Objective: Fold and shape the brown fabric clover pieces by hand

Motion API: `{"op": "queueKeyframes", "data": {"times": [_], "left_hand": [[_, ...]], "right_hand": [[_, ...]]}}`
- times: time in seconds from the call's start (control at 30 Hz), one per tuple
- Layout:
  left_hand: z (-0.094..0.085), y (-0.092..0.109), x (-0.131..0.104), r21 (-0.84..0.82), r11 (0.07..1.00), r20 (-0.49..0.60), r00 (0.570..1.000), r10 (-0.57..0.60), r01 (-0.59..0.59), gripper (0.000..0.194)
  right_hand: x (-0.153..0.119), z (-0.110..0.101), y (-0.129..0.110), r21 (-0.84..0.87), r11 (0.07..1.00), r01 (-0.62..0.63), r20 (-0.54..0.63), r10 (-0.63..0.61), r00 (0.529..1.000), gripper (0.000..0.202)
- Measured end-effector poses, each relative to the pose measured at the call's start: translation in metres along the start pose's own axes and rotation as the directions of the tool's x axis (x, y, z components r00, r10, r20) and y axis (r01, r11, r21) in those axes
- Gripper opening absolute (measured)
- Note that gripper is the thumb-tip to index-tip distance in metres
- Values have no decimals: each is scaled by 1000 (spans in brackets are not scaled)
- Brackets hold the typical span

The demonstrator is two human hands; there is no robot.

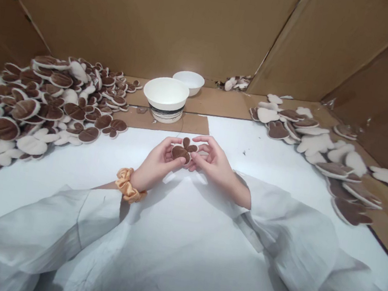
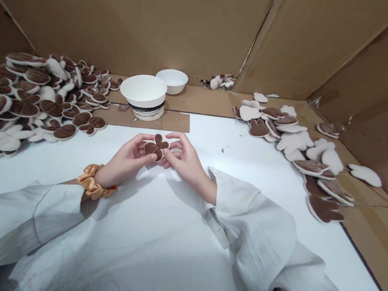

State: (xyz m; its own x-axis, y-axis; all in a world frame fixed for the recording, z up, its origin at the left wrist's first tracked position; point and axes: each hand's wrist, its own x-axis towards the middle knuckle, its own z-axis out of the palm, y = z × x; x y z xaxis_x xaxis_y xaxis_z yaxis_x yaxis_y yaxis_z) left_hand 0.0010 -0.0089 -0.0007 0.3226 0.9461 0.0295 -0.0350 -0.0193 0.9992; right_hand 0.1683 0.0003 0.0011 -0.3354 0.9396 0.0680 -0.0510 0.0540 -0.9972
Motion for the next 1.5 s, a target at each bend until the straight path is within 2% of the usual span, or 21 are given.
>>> {"op": "queueKeyframes", "data": {"times": [0.23, 0.4, 0.57, 0.67, 0.83, 0.97, 1.07, 1.23, 1.37, 1.5], "left_hand": [[1, 5, -2, 34, 999, 49, 999, -22, 20, 39], [-1, 7, -2, 40, 999, 53, 998, -17, 15, 40], [-1, 9, -3, 39, 999, 53, 998, -31, 29, 42], [-1, 8, -3, 50, 999, 23, 1000, -7, 6, 43], [-3, 3, -2, 90, 991, -94, 990, 104, -95, 43], [-4, 2, 0, 118, 984, -145, 978, 147, -131, 38], [-3, 3, -1, 103, 987, -98, 986, 135, -125, 38], [-3, 7, -2, 90, 990, -64, 991, 116, -110, 43], [-4, 6, -2, 43, 998, -74, 996, 53, -50, 48], [-6, 1, -1, -33, 999, -84, 996, -23, 20, 46]], "right_hand": [[-2, -4, 2, -144, 977, 159, 39, -155, 987, 21], [0, -4, 1, -141, 985, 103, -33, -109, 993, 21], [1, -1, -6, -58, 998, 1, -102, -7, 995, 20], [1, -1, -8, -31, 999, -21, -111, 17, 994, 18], [1, -2, -1, -14, 1000, 8, -38, -9, 999, 20], [1, -3, 6, -38, 999, 29, -4, -30, 1000, 34], [0, -4, 6, -92, 992, 84, 41, -81, 996, 52], [0, -6, 8, -151, 971, 185, 96, -172, 980, 28], [1, -6, 8, -195, 955, 225, 75, -214, 974, 28], [-1, -5, 5, -202, 959, 200, 67, -190, 980, 32]]}}
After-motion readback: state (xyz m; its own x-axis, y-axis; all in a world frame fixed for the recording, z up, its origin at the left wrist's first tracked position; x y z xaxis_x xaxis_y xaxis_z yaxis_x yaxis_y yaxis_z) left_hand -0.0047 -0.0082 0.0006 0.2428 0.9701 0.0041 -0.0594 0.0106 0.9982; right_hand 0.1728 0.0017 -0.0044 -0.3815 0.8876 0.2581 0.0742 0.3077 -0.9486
